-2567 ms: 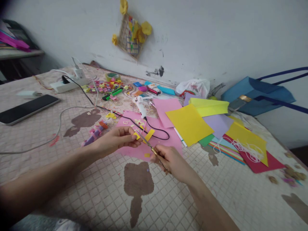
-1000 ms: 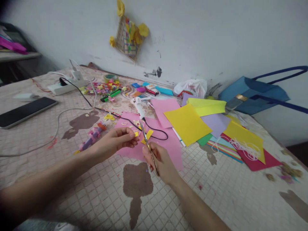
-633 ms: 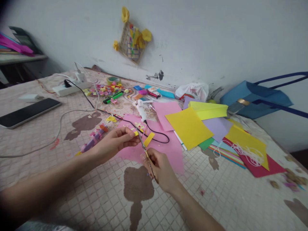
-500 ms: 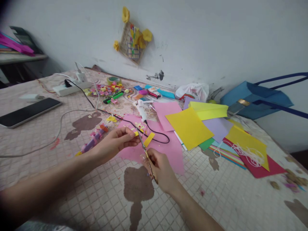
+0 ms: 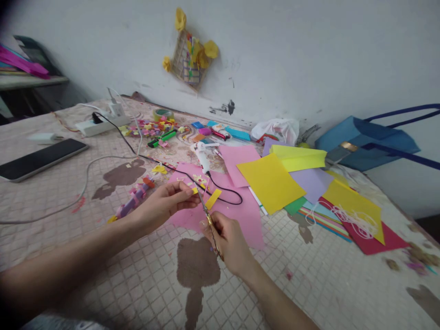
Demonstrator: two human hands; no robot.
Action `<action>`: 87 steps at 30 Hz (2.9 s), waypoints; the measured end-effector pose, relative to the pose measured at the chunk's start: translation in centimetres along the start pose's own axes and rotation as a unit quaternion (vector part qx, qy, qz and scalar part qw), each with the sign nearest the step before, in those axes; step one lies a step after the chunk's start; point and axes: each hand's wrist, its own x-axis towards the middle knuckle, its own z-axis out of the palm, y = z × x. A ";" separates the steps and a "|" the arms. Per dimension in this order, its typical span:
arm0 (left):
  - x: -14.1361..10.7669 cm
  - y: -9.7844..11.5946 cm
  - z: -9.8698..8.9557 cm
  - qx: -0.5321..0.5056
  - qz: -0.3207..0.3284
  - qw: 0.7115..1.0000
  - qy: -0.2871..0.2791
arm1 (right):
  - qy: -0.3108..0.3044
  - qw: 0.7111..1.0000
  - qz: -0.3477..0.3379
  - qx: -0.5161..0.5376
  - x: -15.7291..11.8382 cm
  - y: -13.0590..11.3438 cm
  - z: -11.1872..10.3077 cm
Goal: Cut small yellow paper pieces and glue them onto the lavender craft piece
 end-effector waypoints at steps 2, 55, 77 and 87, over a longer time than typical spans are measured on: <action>0.0 -0.1 -0.1 0.000 0.000 1.000 -0.001 | 0.002 1.000 0.000 0.001 0.0 0.0 0.0; -0.5 -0.5 0.3 0.216 -0.069 0.969 -0.100 | 0.073 0.986 0.015 0.146 0.8 -0.3 -0.4; -0.7 -0.5 0.7 0.222 -0.101 0.959 -0.146 | 0.046 0.987 0.005 0.152 0.6 -0.4 0.0; -0.6 -0.6 0.4 0.228 -0.089 0.958 -0.150 | 0.034 0.982 0.012 0.186 0.5 0.1 0.1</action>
